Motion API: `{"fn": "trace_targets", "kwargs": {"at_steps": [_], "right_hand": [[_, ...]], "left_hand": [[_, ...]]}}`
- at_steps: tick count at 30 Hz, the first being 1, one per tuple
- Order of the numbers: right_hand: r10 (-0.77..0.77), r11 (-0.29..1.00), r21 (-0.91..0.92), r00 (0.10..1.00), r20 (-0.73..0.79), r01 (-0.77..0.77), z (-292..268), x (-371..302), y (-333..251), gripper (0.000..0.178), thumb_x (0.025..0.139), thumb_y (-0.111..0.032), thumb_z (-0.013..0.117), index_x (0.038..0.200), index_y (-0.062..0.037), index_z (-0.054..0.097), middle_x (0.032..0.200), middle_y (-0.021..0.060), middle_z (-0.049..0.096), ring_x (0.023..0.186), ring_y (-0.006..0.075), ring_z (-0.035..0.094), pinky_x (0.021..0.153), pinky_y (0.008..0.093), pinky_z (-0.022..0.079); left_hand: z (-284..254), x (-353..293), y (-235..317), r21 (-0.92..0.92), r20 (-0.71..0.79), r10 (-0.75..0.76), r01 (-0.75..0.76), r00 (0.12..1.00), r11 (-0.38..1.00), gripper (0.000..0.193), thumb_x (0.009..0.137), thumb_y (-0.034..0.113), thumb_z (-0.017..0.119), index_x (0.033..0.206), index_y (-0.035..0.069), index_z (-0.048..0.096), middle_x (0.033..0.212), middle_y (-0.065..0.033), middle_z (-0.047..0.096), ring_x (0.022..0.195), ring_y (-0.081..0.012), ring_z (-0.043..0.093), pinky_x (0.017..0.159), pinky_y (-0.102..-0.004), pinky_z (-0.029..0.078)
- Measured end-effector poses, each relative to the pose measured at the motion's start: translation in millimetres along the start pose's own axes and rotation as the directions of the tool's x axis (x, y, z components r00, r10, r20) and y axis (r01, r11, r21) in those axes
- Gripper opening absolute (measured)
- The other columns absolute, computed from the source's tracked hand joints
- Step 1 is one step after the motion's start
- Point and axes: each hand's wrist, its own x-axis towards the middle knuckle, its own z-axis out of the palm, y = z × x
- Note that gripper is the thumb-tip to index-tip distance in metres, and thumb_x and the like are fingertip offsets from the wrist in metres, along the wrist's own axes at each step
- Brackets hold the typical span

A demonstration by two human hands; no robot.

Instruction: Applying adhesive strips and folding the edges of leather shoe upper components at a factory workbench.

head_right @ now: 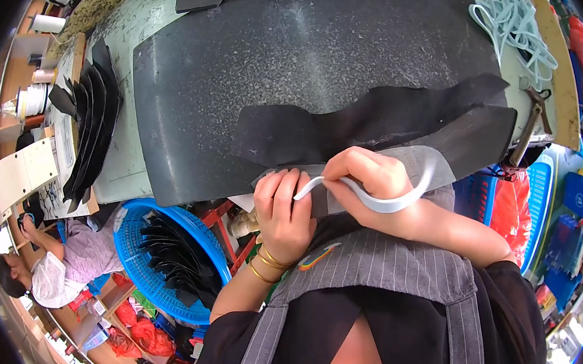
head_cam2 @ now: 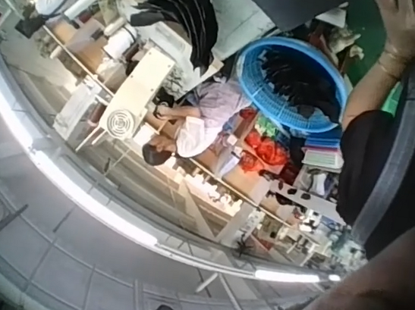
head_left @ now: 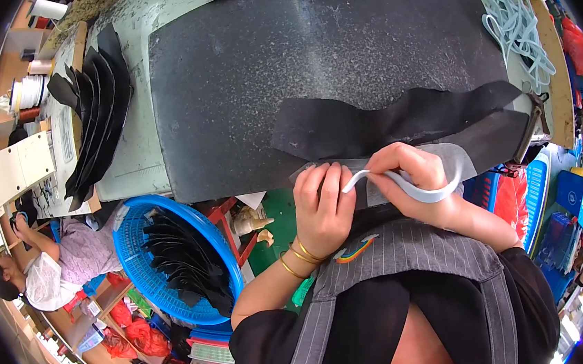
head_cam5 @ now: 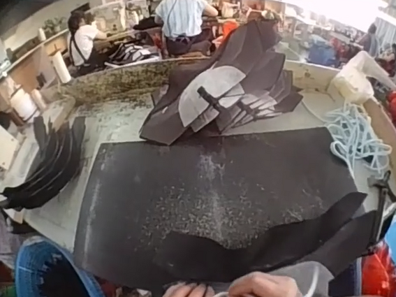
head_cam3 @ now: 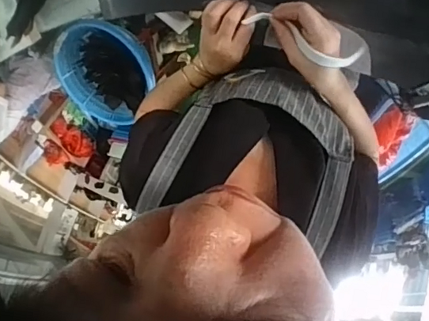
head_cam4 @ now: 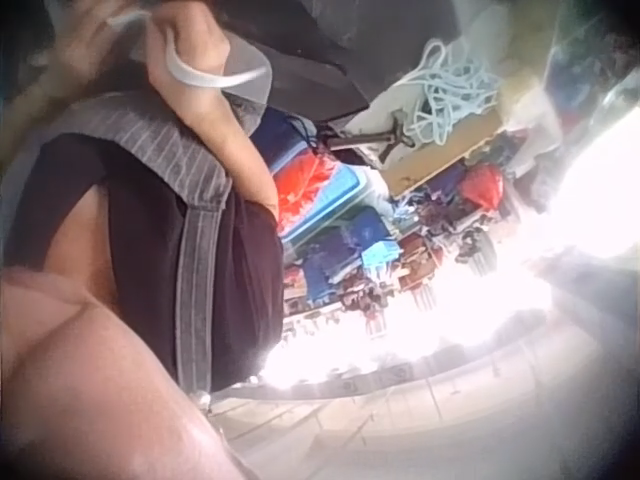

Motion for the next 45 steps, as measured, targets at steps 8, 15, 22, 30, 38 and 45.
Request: {"fn": "trace_targets", "kwargs": {"at_steps": [8,15,22,30,38,45], "right_hand": [[0.152,0.988,0.035,0.976,-0.159,-0.148,18.1,-5.5,-0.7,0.016,0.084,0.005,0.071,0.091,-0.0036,0.059,0.079,0.0109,0.065,0.066,0.0236,0.066,0.059,0.0328,0.051],[0.175,0.985,0.045,0.968,-0.182,-0.169,20.7,-6.3,0.2,0.017,0.083,0.006,0.071,0.09,-0.0036,0.058,0.081,0.0116,0.065,0.067,0.0269,0.066,0.058,0.0347,0.051],[0.029,0.982,-0.179,0.992,-0.126,-0.052,-0.2,-5.7,-3.5,0.016,0.082,0.009,0.07,0.093,0.0002,0.063,0.087,0.0133,0.066,0.073,0.0264,0.067,0.064,0.0321,0.053],[0.128,0.938,-0.297,0.975,-0.181,-0.178,-44.3,-23.0,-5.9,0.017,0.082,0.004,0.071,0.097,-0.0023,0.066,0.089,0.0147,0.066,0.077,0.034,0.069,0.066,0.0378,0.055],[0.186,0.88,-0.418,0.974,-0.129,-0.223,-45.2,-18.5,2.2,0.014,0.083,-0.001,0.071,0.096,-0.004,0.065,0.093,0.0145,0.065,0.079,0.0362,0.068,0.068,0.0423,0.055],[0.077,0.905,-0.387,0.963,-0.259,-0.176,-89.2,-52.0,9.5,0.016,0.083,0.003,0.072,0.098,-0.0008,0.07,0.092,0.0122,0.068,0.076,0.0265,0.071,0.065,0.0329,0.056]], "left_hand": [[0.4,-1.6,-0.6,-0.034,-0.011,0.006,-0.007,1.0,0.999,0.027,0.078,0.001,0.067,0.105,-0.004,0.07,0.116,-0.0156,0.061,0.112,-0.0316,0.056,0.095,-0.048,0.054],[4.0,-5.5,-0.8,-0.052,-0.074,0.002,-0.006,0.997,0.999,0.029,0.082,0.001,0.066,0.11,-0.004,0.068,0.119,-0.0158,0.062,0.114,-0.0316,0.058,0.096,-0.0474,0.053],[-10.5,4.9,-3.2,-0.024,0.096,0.039,-0.037,0.995,0.999,0.028,0.088,0.003,0.06,0.115,-0.002,0.065,0.128,-0.0196,0.064,0.121,-0.0321,0.06,0.099,-0.0481,0.05],[-11.0,12.0,9.2,0.157,0.255,0.076,-0.119,0.964,0.98,0.062,0.079,0.04,0.074,0.137,0.02,0.062,0.133,-0.0181,0.054,0.121,-0.037,0.052,0.099,-0.0548,0.042],[5.7,44.0,35.5,0.267,0.214,0.26,-0.313,0.941,0.911,0.033,0.086,0.022,0.064,0.116,0.009,0.071,0.126,-0.0057,0.065,0.12,-0.0211,0.055,0.093,-0.0364,0.039],[-8.4,85.8,23.7,0.043,0.371,0.44,-0.488,0.818,0.872,0.029,0.085,0.019,0.064,0.111,0.01,0.073,0.117,-0.004,0.071,0.107,-0.0185,0.065,0.095,-0.0399,0.045]]}}
